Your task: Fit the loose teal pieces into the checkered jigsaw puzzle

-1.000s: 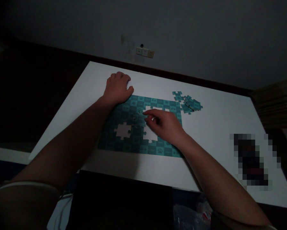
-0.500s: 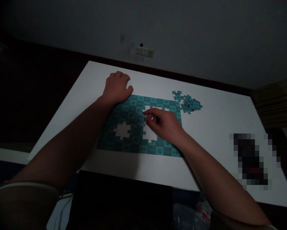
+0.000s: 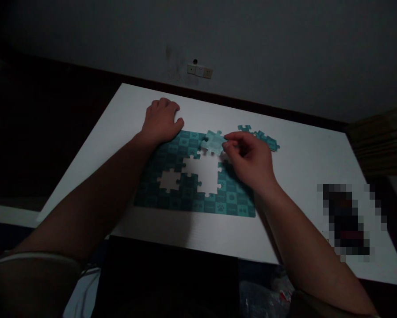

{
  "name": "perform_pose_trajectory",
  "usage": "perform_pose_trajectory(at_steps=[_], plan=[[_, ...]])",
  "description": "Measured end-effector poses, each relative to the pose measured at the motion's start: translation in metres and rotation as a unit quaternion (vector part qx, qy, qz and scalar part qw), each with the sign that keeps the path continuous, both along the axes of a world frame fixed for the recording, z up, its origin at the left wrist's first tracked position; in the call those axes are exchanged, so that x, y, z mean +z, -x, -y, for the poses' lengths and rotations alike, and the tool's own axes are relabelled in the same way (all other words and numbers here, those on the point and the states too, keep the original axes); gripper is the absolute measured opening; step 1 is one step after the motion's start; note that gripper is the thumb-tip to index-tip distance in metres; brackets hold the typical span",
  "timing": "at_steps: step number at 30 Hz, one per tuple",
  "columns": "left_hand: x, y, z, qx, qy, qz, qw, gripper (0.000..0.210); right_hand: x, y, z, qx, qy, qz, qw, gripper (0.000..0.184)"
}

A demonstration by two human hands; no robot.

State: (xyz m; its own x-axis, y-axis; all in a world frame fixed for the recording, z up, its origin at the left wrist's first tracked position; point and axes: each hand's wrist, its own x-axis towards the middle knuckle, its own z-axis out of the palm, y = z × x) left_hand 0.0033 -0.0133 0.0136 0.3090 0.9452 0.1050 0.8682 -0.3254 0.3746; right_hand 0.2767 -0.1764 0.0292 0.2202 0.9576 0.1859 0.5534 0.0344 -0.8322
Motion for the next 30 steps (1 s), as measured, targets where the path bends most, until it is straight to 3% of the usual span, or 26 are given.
perform_pose_trajectory(at_steps=[14, 30], plan=[[0.0055, 0.0002, 0.0008, -0.003, 0.02, -0.002, 1.0, 0.047, -0.0027, -0.0067, -0.0006, 0.018, 0.026, 0.078, 0.996, 0.018], [-0.0013, 0.0003, -0.0013, -0.003, 0.005, -0.004, 1.0, 0.047, -0.007, -0.0087, 0.0005, 0.076, 0.069, 0.123, 0.987, 0.023]])
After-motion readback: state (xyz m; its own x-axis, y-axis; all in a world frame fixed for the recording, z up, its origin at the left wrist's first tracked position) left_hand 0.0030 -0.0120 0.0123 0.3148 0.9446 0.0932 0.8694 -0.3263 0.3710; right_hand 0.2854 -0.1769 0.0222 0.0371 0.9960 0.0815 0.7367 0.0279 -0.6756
